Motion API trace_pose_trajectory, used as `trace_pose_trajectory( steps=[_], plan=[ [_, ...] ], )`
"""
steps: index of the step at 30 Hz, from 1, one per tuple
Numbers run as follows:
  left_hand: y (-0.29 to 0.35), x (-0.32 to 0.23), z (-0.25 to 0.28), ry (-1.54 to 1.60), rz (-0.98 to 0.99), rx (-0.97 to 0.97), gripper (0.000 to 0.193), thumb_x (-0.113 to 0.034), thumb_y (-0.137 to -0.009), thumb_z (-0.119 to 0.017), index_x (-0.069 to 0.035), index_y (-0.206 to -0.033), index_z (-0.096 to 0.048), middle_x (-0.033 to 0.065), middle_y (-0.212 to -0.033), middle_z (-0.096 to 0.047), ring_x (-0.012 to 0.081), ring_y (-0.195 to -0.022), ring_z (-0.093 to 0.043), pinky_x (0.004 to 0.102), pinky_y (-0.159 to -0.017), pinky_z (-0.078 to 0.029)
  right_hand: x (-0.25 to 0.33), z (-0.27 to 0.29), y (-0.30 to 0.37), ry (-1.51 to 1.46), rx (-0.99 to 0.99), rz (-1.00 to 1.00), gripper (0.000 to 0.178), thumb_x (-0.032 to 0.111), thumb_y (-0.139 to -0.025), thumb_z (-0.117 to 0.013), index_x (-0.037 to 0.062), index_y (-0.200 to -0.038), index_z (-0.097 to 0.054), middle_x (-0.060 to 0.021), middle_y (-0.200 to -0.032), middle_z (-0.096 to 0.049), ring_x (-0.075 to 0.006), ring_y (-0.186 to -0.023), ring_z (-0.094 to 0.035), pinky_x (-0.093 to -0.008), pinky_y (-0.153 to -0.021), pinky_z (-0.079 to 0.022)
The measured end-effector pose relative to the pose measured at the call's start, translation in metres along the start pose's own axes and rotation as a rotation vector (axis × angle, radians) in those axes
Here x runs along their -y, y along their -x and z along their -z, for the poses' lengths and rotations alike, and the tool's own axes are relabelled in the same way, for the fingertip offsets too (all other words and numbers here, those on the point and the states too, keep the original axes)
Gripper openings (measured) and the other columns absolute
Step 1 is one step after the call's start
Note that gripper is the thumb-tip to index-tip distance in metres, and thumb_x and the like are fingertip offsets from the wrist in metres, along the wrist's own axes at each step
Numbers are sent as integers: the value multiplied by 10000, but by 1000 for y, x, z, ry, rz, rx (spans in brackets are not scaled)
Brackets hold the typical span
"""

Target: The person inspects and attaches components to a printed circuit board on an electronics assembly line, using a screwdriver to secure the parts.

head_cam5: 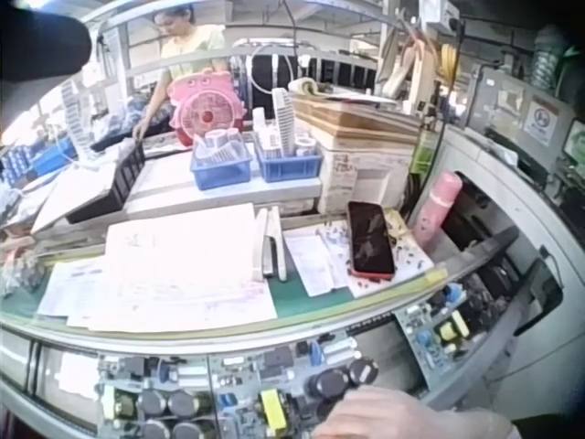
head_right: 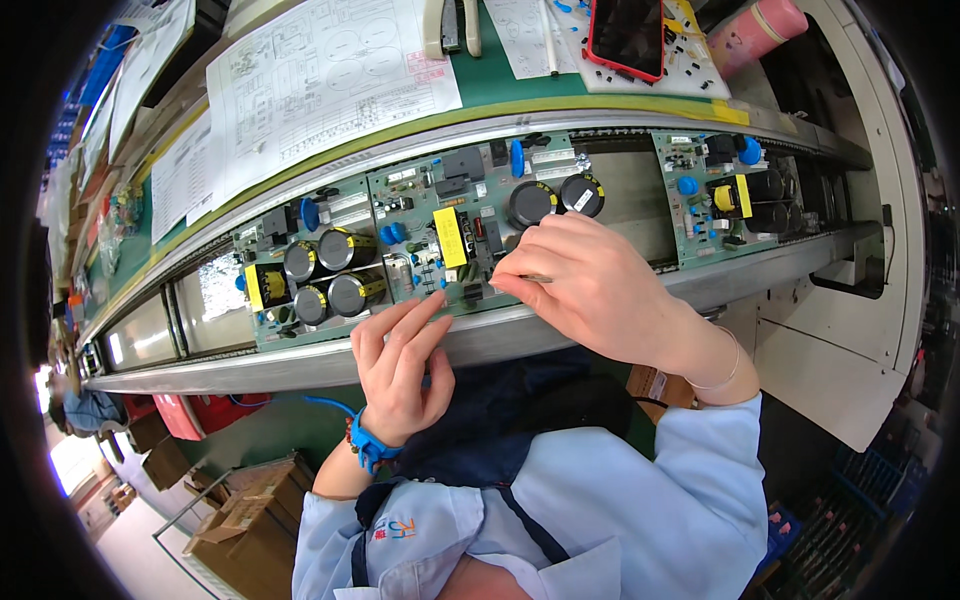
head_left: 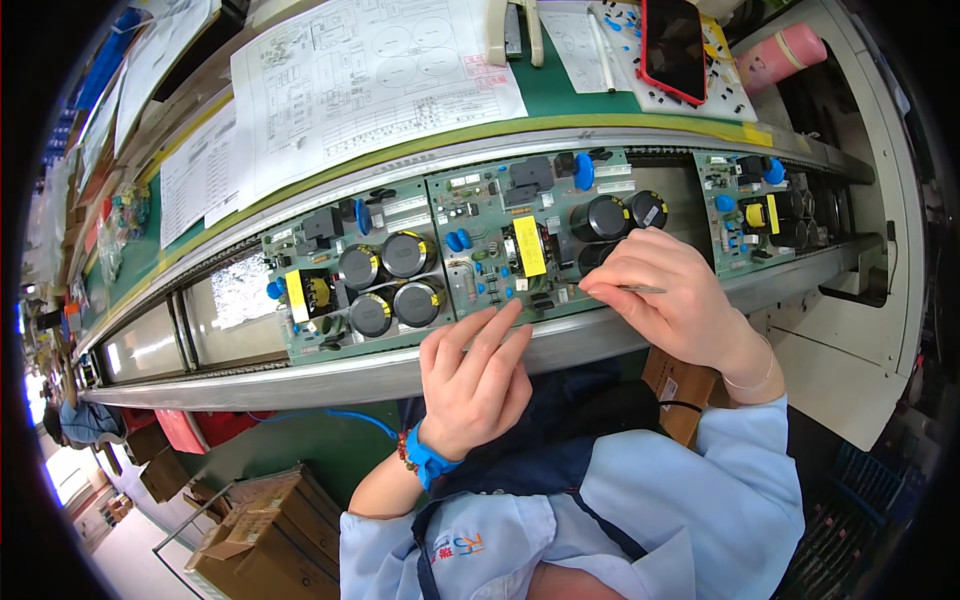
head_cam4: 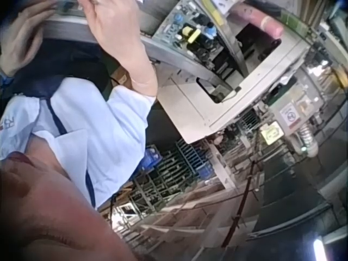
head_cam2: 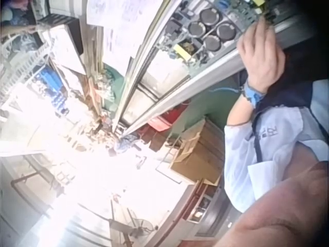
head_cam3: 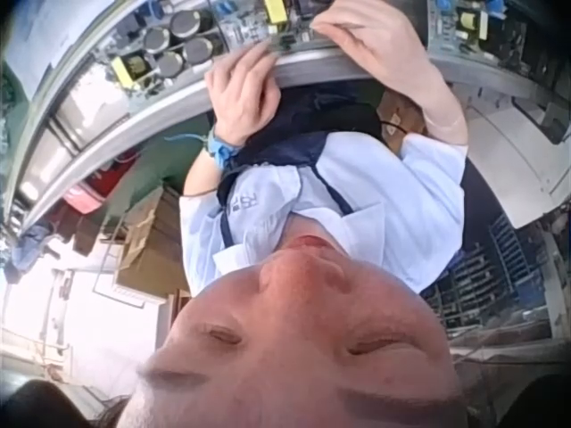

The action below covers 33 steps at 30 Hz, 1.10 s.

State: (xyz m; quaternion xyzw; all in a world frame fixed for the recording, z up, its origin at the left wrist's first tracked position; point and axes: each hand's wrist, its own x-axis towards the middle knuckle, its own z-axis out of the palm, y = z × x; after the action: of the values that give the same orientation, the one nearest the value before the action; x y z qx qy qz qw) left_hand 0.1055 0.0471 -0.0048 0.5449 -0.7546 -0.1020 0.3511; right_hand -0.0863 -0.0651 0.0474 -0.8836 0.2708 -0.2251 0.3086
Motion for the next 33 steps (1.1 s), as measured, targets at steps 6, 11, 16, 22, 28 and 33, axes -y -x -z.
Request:
trace_pose_trajectory(
  steps=[6, 11, 16, 22, 28, 33],
  plan=[
    [0, 1, -1, -20, -28, -16, 368, -26, -611, -579, -30, -978, -596, 100, -1083, -605, 237, -944, -555, 345, -797, -398, -1, 1, 1, 36, 9, 33, 78, 41, -757, -645, 12, -822, -612, -78, -728, -576, -235, -643, -521, -317, -572, -385],
    [2, 2, -1, -18, -35, -23, 361, -18, -609, -576, -27, -969, -598, 101, -1075, -610, 235, -934, -559, 342, -792, -399, -1, 7, 3, 71, 48, 26, 75, 42, -759, -648, 16, -821, -616, -77, -725, -581, -232, -628, -515, -312, -564, -383],
    [3, 0, -2, 1, -22, -31, 353, 27, -602, -560, -23, -950, -591, 101, -1061, -616, 245, -915, -562, 343, -794, -396, -4, 12, 12, 33, -3, -13, 69, 46, -761, -648, 9, -813, -622, -76, -711, -583, -228, -620, -514, -308, -565, -382],
    [1, -1, -3, 21, -15, -35, 350, 68, -598, -546, -21, -935, -583, 100, -1051, -620, 255, -901, -562, 342, -794, -393, -7, 14, 15, 33, -3, -32, 76, 54, -763, -650, 2, -810, -620, -78, -708, -582, -226, -621, -515, -307, -567, -383],
    [1, -3, -5, 24, -26, -39, 357, 72, -595, -546, -19, -938, -581, 102, -1046, -621, 257, -897, -563, 346, -788, -394, -7, 17, 16, 44, 20, -9, 75, 57, -759, -652, 5, -797, -612, -79, -716, -584, -227, -622, -518, -307, -563, -388],
    [1, -6, -5, 28, -35, -37, 360, 75, -589, -546, -18, -935, -578, 104, -1040, -623, 260, -892, -563, 351, -783, -397, -7, 19, 19, 60, 23, -13, 72, 54, -758, -649, 5, -795, -613, -83, -722, -587, -231, -623, -522, -305, -562, -397]
  ],
)
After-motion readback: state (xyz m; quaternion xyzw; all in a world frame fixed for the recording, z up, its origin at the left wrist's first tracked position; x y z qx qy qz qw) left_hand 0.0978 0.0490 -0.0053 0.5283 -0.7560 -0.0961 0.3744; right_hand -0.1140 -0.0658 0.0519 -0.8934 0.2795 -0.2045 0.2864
